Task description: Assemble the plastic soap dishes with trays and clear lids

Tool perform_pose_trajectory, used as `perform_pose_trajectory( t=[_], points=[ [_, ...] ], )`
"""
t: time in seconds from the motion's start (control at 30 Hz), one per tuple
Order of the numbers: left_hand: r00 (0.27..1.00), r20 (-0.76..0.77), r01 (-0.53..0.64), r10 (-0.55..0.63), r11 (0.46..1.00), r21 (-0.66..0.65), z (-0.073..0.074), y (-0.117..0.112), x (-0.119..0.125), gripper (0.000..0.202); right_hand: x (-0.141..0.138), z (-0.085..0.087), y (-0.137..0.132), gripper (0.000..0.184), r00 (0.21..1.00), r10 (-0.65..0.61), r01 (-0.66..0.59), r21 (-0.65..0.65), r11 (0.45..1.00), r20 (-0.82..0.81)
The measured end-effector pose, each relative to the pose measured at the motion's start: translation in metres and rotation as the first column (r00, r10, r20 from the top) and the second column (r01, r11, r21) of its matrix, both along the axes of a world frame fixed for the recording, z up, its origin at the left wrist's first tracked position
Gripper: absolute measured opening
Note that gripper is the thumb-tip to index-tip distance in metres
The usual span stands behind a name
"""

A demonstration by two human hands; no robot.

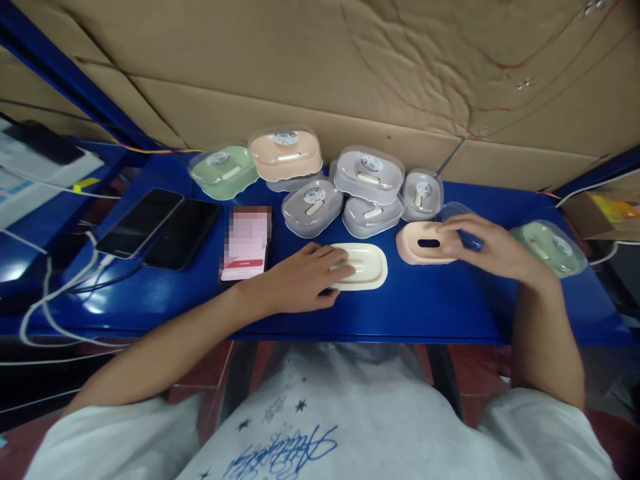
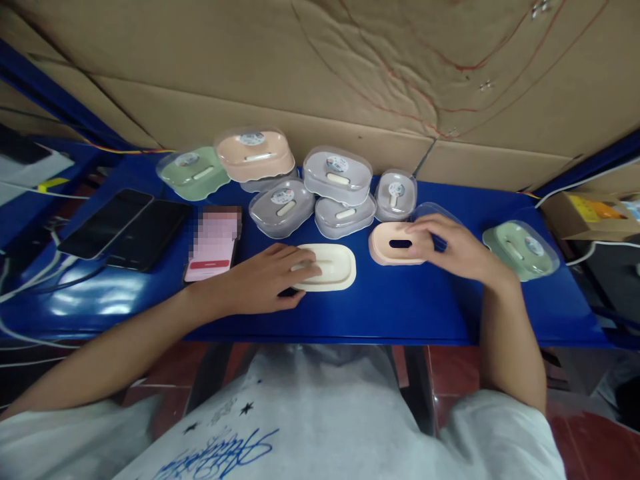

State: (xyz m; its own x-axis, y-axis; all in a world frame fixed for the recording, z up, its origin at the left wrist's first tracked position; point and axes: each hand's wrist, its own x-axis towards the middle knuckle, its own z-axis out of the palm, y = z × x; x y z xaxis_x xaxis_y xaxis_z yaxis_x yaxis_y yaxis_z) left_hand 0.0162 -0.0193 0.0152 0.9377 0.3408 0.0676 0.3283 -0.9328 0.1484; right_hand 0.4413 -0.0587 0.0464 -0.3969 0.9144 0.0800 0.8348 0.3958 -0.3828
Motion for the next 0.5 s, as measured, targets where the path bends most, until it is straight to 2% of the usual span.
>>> perform_pose_trajectory(
  t=[0.07,0.13,0.23,0.33,0.43,0.5],
  points=[
    [1.0,0.011,-0.02,0.021,1.0,-0.016,-0.001,0.001,0.0,0.045,-0.02,0.0,-0.009,0.059,0.984,0.175,-0.175,-0.051,0.983,-0.012],
    [0.997,0.061,-0.042,0.043,0.999,-0.016,-0.004,0.002,-0.001,0.055,-0.036,-0.004,-0.013,0.054,0.972,0.23,-0.229,-0.038,0.973,0.037],
    [0.985,0.152,-0.077,0.079,0.997,-0.015,-0.008,0.005,-0.003,0.071,-0.051,-0.011,-0.014,0.041,0.974,0.228,-0.228,0.067,0.971,-0.001],
    [0.975,0.204,-0.086,0.091,0.996,-0.035,-0.011,0.006,-0.004,0.079,-0.057,-0.008,-0.015,0.044,0.974,0.22,-0.211,0.141,0.967,-0.054],
    [0.963,0.26,-0.067,0.073,0.997,-0.035,-0.013,0.005,-0.002,0.084,-0.067,-0.002,-0.021,0.046,0.982,0.165,-0.137,0.256,0.957,-0.09],
    [0.952,0.304,-0.043,0.042,0.999,0.0,-0.014,0.005,0.002,0.088,-0.08,-0.005,-0.024,0.047,0.971,0.217,-0.178,0.311,0.934,-0.096]
  ],
)
